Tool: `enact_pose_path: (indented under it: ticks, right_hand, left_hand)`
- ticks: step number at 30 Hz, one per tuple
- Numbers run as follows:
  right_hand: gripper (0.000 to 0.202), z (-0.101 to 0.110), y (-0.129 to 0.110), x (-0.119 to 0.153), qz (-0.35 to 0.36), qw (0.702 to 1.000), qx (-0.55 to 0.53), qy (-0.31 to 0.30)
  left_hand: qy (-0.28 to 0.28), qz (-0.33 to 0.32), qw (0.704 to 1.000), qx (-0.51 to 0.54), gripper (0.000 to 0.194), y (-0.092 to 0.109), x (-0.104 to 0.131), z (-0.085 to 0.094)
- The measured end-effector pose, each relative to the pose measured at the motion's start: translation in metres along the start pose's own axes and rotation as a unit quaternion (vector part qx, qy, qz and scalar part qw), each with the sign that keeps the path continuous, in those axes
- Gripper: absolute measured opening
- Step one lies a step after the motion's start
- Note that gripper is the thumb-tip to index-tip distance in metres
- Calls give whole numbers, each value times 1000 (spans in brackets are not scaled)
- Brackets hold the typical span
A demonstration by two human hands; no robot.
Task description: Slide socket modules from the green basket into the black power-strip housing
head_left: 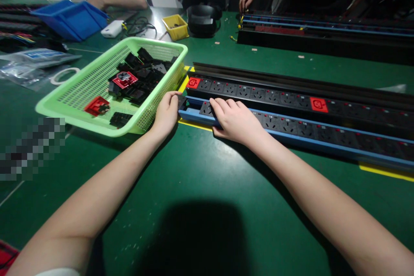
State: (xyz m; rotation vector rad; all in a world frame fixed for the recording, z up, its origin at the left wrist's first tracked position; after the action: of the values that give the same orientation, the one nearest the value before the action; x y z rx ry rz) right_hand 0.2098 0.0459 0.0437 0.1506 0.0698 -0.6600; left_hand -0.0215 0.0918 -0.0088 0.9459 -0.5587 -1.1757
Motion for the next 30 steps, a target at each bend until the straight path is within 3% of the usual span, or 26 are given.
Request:
enact_pose_path:
  ticks: [7,12,19,27,30]
  right_hand:
    - [73,0,0,0,0,1000,3,1]
    - [74,-2,0,0,3,1000,7,3]
    - [73,-2,0,-1,4,1000,10,5]
    - [74,-1,1,-1,5,1000,10,4]
    - [73,-1,0,0,6,1000,12,7]
  left_hand:
    - [-18,-21,1000,3,44,-3,1,-5]
    - [-55,19,998,4,53,1,5,-3]
    - [-69,20,997,-23,58,1,7,2]
    - [-103,-63,992,-34,58,14,22,-10]
    - [-69,-67,995,-33,52,12,26,-14]
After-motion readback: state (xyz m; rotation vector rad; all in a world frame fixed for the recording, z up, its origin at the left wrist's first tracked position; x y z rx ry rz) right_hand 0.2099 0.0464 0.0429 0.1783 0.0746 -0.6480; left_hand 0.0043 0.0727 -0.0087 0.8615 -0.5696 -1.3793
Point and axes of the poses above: each hand's wrist, its own x-axis away from the middle knuckle, its own z-axis out of the back of the hand, y = z × x, the point moved 3 cm from there along -x, towards the middle knuckle, and after that the axes turned 12 degrees about z, right-handed, at the moved point
